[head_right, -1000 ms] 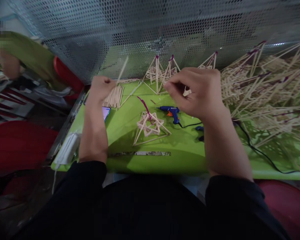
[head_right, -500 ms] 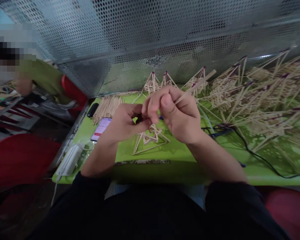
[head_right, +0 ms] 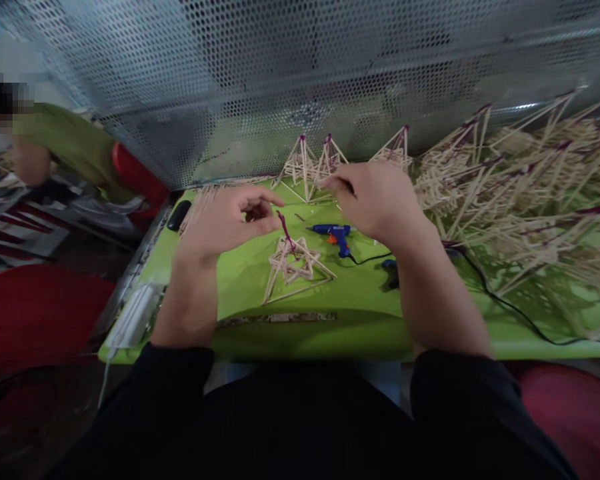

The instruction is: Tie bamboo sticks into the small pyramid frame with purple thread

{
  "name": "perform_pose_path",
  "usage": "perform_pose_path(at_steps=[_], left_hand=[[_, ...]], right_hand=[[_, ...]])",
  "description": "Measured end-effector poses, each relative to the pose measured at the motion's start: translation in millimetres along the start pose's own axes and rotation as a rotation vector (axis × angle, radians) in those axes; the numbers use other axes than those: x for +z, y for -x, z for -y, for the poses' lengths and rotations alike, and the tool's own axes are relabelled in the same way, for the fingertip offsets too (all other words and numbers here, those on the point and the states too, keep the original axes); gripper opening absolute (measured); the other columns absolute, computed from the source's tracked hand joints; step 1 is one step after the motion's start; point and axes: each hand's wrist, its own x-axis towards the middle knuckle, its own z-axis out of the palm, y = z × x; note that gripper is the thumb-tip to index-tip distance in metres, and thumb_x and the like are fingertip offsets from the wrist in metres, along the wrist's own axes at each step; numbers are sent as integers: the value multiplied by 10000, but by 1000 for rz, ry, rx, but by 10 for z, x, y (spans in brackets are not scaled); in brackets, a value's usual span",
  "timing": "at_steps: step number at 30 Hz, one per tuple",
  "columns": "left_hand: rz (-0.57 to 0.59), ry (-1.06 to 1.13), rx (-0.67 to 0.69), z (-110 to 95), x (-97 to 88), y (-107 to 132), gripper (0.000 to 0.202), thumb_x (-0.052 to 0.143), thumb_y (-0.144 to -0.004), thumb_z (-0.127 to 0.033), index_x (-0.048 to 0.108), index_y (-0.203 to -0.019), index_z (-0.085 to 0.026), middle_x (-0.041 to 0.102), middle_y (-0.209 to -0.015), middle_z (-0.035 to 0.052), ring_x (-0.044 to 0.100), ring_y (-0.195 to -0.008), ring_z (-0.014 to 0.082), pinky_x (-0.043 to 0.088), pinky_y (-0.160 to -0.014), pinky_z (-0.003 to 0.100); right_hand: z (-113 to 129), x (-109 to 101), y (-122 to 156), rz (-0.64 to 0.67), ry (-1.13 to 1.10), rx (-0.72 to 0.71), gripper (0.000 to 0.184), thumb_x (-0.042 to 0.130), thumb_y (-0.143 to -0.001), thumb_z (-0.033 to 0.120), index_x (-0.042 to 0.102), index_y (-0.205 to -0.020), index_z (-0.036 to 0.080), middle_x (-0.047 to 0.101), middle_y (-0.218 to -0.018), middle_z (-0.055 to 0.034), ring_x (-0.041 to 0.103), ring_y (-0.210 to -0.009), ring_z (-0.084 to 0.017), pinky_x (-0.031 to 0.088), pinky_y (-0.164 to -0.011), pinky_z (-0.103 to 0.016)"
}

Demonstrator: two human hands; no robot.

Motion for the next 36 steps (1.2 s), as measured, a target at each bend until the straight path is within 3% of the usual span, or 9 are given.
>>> perform_pose_path(at_steps=[4,9,13,19,23,29,36], left_hand=[[77,8,64,-71,128,-72,68,856,-1062,-312,896,-1063,-256,906,-975,40,823,-847,206,615,-782,361],[33,-62,62,-106,87,-36,78,821,-1068,-244,874,-1013,-260,894,-949,21,804,-841,211,597,-812,374],[-4,-125,63,-109,25,0,80,823,-1075,-243,891,-1039,-263,898,-968,21,797,-850,214,563,-796,371],[-2,-154,43,-50,-65,-39,101,811,-1074,-245,910,-1063,-229,907,-1028,49,823,-950,230,624,-912,372],[66,-110,7,71,-87,-88,109,811,-1057,-258,909,-1056,-212,907,-1009,65,825,-956,234,642,-930,371],[141,-84,-44,167,-51,-132,114,821,-1061,-295,902,-1041,-217,893,-983,64,789,-897,220,576,-842,363],[244,-76,-108,169,38,-176,203,786,-1078,-360,859,-957,-214,802,-852,43,632,-716,176,431,-688,351]], right_hand=[[170,107,-33,169,99,26,410,707,-1119,402,593,-752,260,600,-732,-34,485,-696,-220,288,-715,-415],[282,255,-50,279,100,-25,406,659,-1110,338,507,-743,256,596,-732,-26,430,-688,-212,270,-720,-413],[256,252,-37,321,52,-85,389,656,-1130,331,545,-765,259,596,-716,-13,460,-678,-205,309,-714,-408],[262,348,-21,331,-43,-257,318,586,-1186,396,772,-992,226,841,-990,-92,662,-872,-247,376,-798,-403],[252,389,-30,318,-83,-255,350,556,-1194,415,739,-962,228,798,-939,-83,639,-835,-231,375,-797,-397],[176,383,-98,453,-205,-177,269,600,-1174,416,639,-958,260,627,-786,2,536,-719,-199,351,-736,-377],[125,328,-90,642,-216,-95,249,505,-1217,396,518,-988,298,638,-839,-9,587,-760,-236,413,-747,-394]])
